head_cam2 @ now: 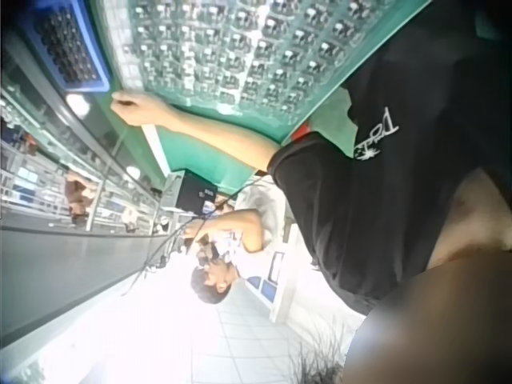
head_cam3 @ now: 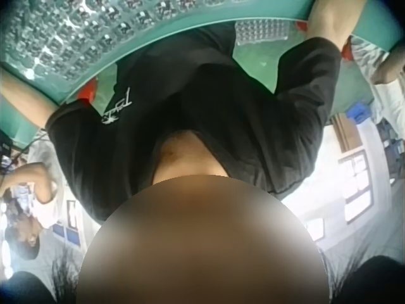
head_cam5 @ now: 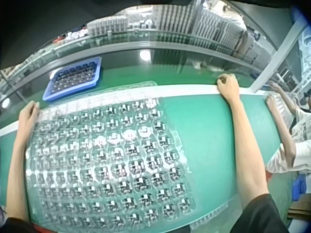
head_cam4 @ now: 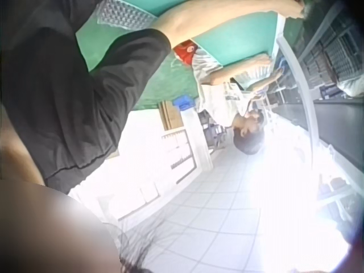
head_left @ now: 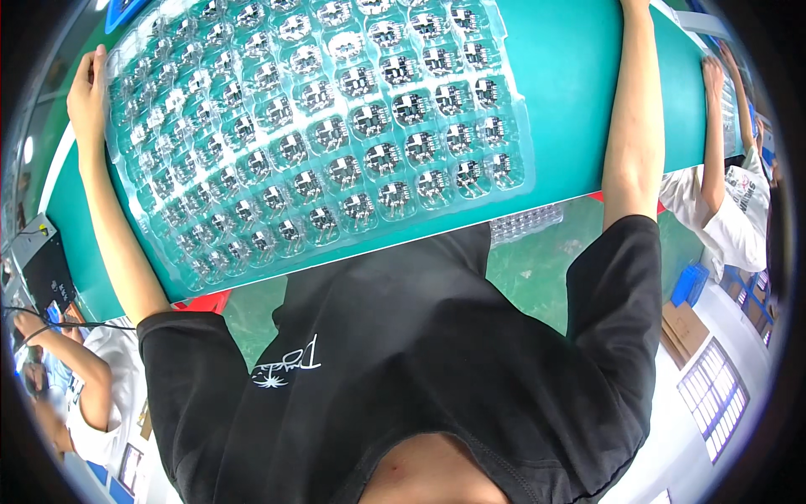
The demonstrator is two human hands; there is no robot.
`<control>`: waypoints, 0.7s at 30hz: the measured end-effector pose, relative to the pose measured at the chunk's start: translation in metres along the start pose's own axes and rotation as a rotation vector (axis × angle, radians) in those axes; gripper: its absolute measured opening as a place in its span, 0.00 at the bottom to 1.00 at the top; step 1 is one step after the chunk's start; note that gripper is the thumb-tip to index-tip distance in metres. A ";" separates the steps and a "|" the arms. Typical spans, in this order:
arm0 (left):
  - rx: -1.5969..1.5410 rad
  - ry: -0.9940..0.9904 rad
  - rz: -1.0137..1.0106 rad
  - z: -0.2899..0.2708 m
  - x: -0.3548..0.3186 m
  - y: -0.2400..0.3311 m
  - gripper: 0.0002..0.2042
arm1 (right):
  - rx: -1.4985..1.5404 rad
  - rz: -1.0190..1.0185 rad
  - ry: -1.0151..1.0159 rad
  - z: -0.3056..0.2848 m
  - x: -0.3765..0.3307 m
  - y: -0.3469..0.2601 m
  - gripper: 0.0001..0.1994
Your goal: Manually picking up small electronic switches and placing them into a structured plastic tray.
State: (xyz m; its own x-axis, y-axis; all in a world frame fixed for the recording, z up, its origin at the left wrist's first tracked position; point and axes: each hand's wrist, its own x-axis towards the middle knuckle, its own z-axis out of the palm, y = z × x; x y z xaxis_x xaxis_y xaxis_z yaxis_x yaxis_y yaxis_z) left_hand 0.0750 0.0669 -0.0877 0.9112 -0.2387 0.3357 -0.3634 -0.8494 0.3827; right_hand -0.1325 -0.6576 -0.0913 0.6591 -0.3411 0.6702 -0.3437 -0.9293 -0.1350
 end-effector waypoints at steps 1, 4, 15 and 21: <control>-0.003 -0.001 0.002 0.001 0.000 0.002 0.23 | -0.044 -0.040 0.025 0.000 0.001 0.004 0.12; 0.007 0.011 0.000 0.002 0.000 0.003 0.23 | -0.003 0.009 -0.012 0.004 0.002 0.008 0.12; 0.003 0.035 -0.001 0.008 0.004 0.009 0.22 | 0.023 0.022 0.011 -0.007 0.009 0.007 0.11; -0.073 -0.061 0.049 0.005 0.002 -0.021 0.20 | -0.096 -0.053 0.037 -0.022 0.019 0.011 0.10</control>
State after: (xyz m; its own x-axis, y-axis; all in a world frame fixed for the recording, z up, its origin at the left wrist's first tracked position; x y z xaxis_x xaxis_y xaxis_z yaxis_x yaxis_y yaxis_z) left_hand 0.0853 0.0822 -0.0999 0.9012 -0.3093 0.3036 -0.4192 -0.7998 0.4296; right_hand -0.1390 -0.6714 -0.0639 0.6535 -0.2845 0.7014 -0.3723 -0.9277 -0.0293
